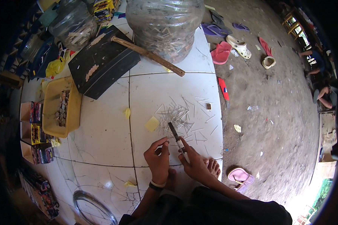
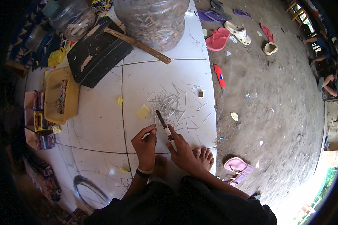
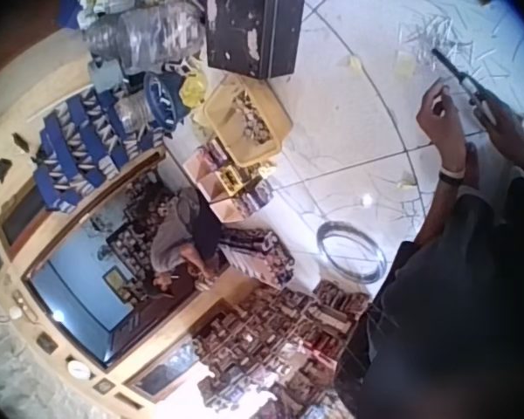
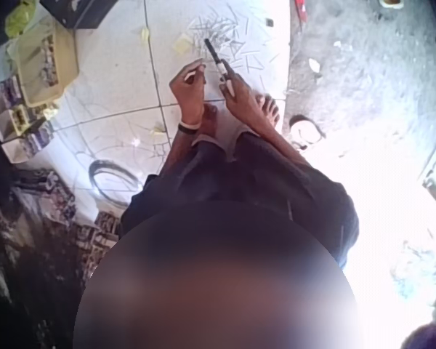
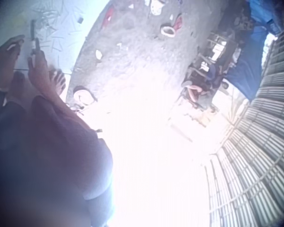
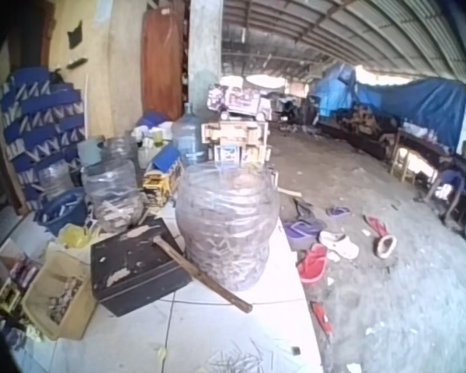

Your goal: The person sits on the floor and repeatedly cuts short lengths from a coil of metal wire using pliers. Cut pieces accumulate on the floor nearby.

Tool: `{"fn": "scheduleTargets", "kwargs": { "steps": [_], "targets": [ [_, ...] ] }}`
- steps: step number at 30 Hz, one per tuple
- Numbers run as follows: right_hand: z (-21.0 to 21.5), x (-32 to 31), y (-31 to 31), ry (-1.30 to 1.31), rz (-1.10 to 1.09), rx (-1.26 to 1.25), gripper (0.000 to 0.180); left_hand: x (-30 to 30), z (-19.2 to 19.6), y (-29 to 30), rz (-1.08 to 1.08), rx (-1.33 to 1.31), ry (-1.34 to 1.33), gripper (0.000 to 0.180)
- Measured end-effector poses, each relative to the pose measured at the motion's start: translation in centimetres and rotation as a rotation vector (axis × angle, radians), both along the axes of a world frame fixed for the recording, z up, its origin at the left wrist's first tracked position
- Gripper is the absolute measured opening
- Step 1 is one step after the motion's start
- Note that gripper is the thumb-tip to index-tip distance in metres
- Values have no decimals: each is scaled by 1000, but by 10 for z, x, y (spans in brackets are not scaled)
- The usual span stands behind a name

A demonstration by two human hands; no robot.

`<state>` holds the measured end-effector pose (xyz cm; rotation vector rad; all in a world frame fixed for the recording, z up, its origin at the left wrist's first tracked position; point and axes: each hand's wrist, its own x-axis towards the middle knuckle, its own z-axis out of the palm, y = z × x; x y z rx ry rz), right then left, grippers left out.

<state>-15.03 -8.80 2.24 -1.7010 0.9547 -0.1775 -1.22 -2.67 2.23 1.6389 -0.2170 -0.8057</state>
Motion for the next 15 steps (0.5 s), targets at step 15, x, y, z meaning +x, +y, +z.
{"fn": "scheduleTargets", "kwargs": {
  "steps": [15],
  "targets": [
    [-3, 1, 7, -53, -34, -28, 59, -4, -5, 2, -33, -7, -20, 20]
  ]
}}
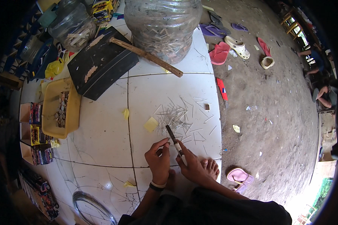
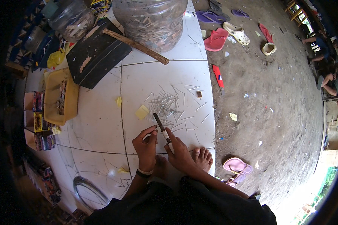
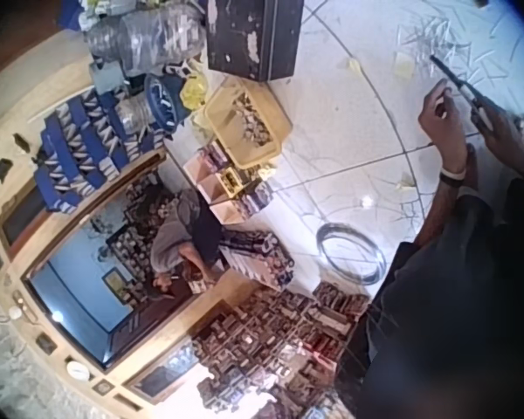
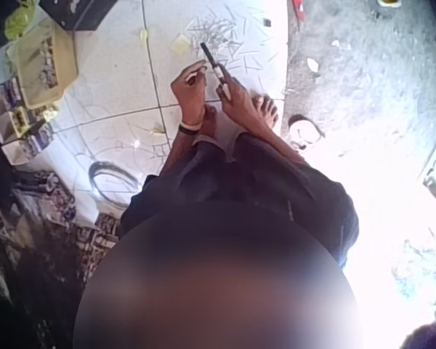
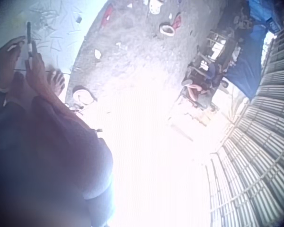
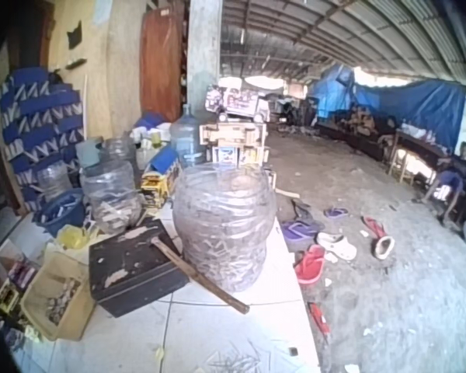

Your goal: The person sits on the floor and repeatedly cuts short lengths from a coil of metal wire using pliers. Cut pieces accumulate on the floor nearby.

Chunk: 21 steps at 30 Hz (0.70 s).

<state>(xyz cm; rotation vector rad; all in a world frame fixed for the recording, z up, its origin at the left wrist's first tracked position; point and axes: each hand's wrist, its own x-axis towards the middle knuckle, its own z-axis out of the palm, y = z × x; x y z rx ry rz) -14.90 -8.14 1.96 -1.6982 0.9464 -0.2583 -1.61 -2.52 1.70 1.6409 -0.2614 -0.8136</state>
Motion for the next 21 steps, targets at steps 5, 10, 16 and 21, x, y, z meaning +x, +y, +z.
{"fn": "scheduleTargets", "kwargs": {
  "steps": [5, 10, 16, 21],
  "targets": [
    [-6, -3, 2, 173, 17, 90, 33, -1, -1, 1, -23, 11, -9, 20],
    [-18, -5, 2, 274, -26, 135, 33, -7, -9, 3, -23, -80, -37, 20],
    [-27, -2, -9, 350, 41, 165, 34, -6, -24, 1, 26, 26, -27, 19],
    [-29, 1, -15, 443, 119, 271, 37, -1, -20, 2, 64, 46, 29, 17]
  ]
}}
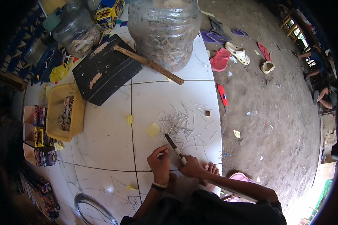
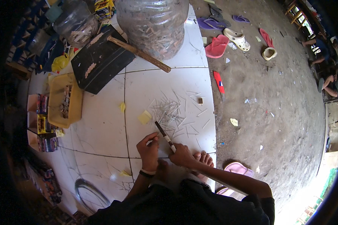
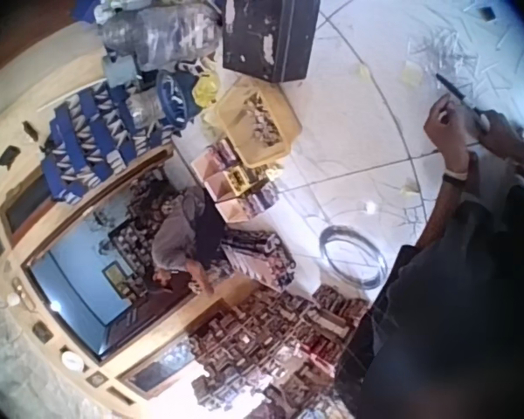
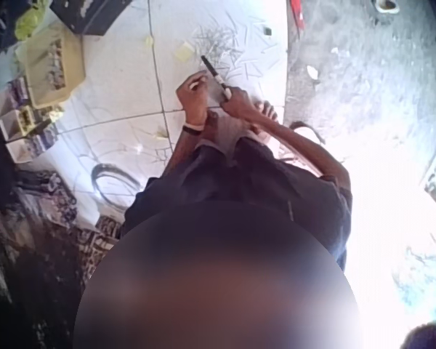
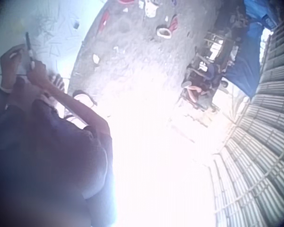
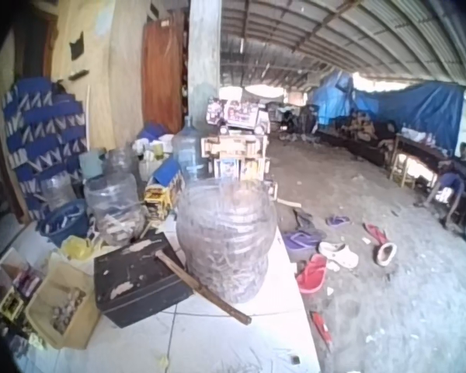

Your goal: The person sits on the floor and repeatedly cuts short lengths from a coil of metal wire using pliers. Cut pieces accumulate on the floor nearby.

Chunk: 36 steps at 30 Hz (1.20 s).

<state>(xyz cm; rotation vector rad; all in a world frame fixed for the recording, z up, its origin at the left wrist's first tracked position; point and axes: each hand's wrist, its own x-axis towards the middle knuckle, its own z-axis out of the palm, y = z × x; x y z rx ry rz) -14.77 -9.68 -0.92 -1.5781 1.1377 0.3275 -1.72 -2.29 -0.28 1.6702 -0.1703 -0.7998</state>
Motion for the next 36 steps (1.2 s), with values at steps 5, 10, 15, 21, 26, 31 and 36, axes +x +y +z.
{"fn": "scheduleTargets", "kwargs": {
  "steps": [5, 10, 15, 21, 26, 31, 36],
  "targets": [
    [-2, 1, 12, -209, -85, -57, 42, 14, 7, 3, -9, 19, 18, 17],
    [9, -6, 26, -411, -117, -213, 53, 18, 12, -5, 3, -76, 49, 17],
    [19, -7, 28, -378, -96, -201, 55, 17, 16, -10, 22, -56, 116, 19],
    [21, -6, 24, -365, -107, -221, 52, 13, 17, -8, 1, -35, 105, 19],
    [18, -1, 10, -355, -151, -202, 48, 7, 23, -9, -80, -20, 26, 19],
    [14, 4, -5, -343, -205, -302, 51, 4, 24, -10, -145, -24, -4, 19],
    [19, 2, -1, -407, -119, -323, 60, 4, 19, -4, -93, -15, -36, 18]
  ]
}}
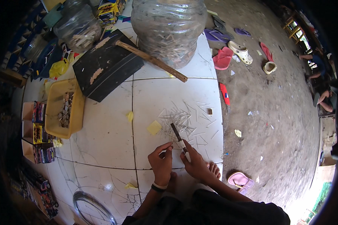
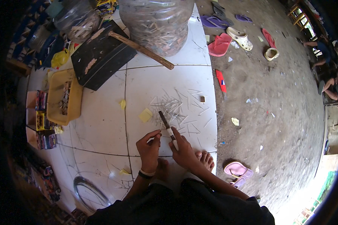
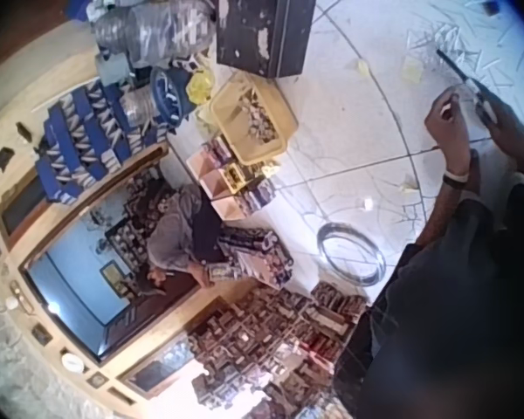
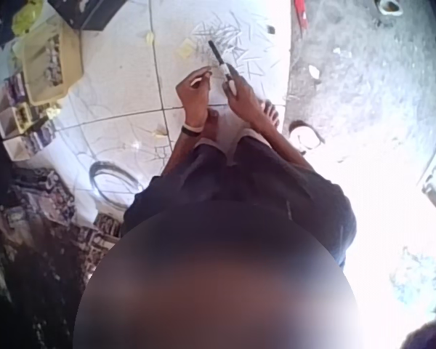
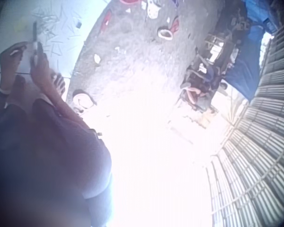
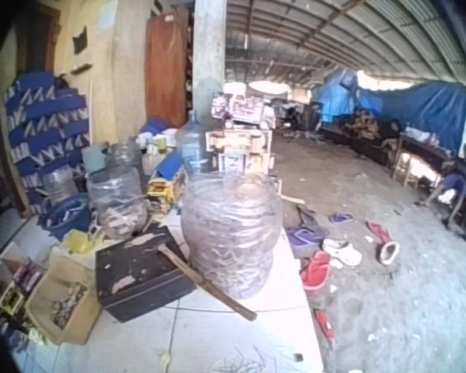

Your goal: The person sits on the floor and repeatedly cuts short lengths from a coil of metal wire using pliers. Cut pieces accumulate on the floor nearby.

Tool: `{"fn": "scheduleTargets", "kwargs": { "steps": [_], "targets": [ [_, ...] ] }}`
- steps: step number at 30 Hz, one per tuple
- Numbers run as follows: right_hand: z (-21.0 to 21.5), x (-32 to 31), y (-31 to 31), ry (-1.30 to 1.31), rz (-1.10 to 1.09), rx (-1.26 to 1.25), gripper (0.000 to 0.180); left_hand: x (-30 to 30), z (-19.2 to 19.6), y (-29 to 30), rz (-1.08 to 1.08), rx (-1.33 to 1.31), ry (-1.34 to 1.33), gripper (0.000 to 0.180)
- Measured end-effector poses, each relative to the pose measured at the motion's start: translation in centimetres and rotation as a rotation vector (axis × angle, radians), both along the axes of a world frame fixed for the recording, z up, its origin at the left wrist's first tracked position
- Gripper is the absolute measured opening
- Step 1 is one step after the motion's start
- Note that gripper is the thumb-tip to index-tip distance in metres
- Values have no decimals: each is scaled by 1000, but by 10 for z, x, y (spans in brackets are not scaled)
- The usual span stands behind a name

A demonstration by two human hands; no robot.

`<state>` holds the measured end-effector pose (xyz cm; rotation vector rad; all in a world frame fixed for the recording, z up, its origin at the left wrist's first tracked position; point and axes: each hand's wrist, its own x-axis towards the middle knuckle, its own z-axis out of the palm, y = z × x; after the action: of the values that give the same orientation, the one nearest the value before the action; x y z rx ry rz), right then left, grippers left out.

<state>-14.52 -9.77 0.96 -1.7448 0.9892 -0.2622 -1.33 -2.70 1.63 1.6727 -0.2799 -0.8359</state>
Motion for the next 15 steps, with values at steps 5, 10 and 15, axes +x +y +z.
{"fn": "scheduleTargets", "kwargs": {
  "steps": [5, 10, 15],
  "targets": [
    [8, -1, 11, 62, 64, 94, 60, 4, -1, 3, 31, 15, -20, 18],
    [7, -4, 13, 73, 87, 84, 59, 5, 1, 1, 36, 6, -17, 18],
    [1, -3, 17, 17, 55, 23, 54, 4, 2, 0, 41, -3, -26, 18]
  ]
}}
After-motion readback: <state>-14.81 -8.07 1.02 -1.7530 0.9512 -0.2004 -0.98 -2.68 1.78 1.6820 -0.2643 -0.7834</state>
